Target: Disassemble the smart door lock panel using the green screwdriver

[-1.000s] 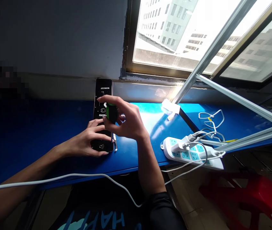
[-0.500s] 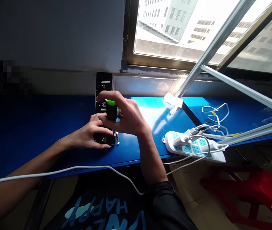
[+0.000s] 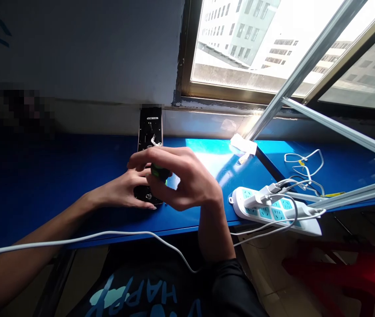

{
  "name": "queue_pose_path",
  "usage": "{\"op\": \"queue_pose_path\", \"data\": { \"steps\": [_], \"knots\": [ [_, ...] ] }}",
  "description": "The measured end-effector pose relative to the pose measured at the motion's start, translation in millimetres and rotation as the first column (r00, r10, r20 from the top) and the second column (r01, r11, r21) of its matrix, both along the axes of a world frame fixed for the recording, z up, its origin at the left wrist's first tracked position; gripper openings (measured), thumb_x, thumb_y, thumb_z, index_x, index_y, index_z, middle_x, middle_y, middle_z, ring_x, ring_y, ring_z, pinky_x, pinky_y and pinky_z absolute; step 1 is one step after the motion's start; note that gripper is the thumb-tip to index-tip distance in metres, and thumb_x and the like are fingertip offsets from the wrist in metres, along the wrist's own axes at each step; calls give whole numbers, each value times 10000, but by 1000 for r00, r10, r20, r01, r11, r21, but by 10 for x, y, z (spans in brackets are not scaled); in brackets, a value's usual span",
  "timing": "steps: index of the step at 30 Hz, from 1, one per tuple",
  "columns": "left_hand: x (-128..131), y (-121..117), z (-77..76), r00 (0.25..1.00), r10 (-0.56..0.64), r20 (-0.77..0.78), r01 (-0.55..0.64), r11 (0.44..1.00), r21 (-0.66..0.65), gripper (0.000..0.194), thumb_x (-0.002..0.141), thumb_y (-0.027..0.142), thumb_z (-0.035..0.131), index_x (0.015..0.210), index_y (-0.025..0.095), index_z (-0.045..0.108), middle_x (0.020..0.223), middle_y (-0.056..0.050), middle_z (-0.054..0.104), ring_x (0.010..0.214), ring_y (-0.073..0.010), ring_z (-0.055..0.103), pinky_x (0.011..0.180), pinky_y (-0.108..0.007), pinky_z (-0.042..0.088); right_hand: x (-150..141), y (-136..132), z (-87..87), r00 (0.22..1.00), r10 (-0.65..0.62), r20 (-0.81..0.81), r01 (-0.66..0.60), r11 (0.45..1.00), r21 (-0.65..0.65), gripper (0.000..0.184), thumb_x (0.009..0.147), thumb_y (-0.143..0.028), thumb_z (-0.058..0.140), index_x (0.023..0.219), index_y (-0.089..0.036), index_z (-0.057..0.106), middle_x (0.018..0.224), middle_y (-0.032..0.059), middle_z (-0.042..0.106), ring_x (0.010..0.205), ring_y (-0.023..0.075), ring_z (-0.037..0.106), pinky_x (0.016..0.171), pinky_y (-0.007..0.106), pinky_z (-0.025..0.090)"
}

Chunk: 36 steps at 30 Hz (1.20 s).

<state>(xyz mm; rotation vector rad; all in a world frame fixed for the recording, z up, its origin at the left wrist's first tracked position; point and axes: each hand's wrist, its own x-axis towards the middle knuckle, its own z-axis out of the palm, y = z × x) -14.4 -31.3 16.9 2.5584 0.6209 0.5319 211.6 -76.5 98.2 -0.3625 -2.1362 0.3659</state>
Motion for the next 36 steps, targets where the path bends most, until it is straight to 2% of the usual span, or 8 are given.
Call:
{"op": "queue_pose_path", "data": {
  "steps": [6,11,15,20,25,30,34,36],
  "knots": [
    [-10,17,-48,1000,25,1,-25,999,41,520,763,558,876,1227,350,769,1483,-51,628,1525,-413,336,1264,-613,209,59,-6,48,971,-241,9,237,960,150,71,872,-147,716,934,-182,711,828,20,744,707,124,682,636,248,551],
    [-27,40,-61,1000,-4,-5,4,999,50,528,768,579,867,1230,342,767,1457,-61,647,1499,-406,369,1254,-620,203,94,-67,110,971,-213,104,204,975,91,354,846,-100,629,1192,-154,685,1069,69,762,803,136,699,685,265,572],
    [-38,34,-58,1000,20,-16,-19,998,53,555,761,580,874,1250,342,764,1477,-66,625,1513,-407,342,1254,-596,230,93,-76,116,944,-298,145,281,951,129,227,885,-144,701,1112,-161,701,964,39,764,714,106,686,612,224,533],
    [-30,30,-50,1000,2,-24,0,999,52,564,762,596,868,1256,347,758,1465,-64,638,1513,-412,336,1247,-619,227,101,-95,127,963,-207,175,201,978,51,405,849,-74,643,1238,-185,647,1062,54,750,796,129,697,677,254,568],
    [-32,35,-31,999,8,-33,-7,999,53,563,778,611,851,1261,336,757,1484,-78,624,1525,-414,326,1243,-621,229,119,-86,135,946,-283,158,274,959,77,220,876,-130,703,1090,-177,683,944,20,731,718,101,660,612,221,517],
    [-43,45,-42,1000,-10,-23,11,999,52,522,796,586,846,1251,349,753,1460,-59,646,1507,-390,366,1250,-606,221,134,-66,122,955,-248,163,243,969,48,410,807,-84,695,1204,-178,654,1047,49,734,821,143,690,728,262,563],
    [-45,48,-33,1000,-5,-25,6,1000,31,545,786,585,853,1268,353,754,1458,-59,649,1518,-394,347,1254,-593,220,133,-45,102,938,-309,157,300,951,76,248,893,-165,715,1136,-194,673,1008,44,752,786,143,706,685,259,565],
    [-43,47,-24,999,-11,-32,12,999,38,531,794,582,848,1261,346,755,1465,-56,645,1523,-391,340,1256,-595,208,133,-42,99,950,-273,150,267,962,57,278,887,-130,697,1155,-200,670,1012,53,754,801,151,711,691,259,575]
  ]
}}
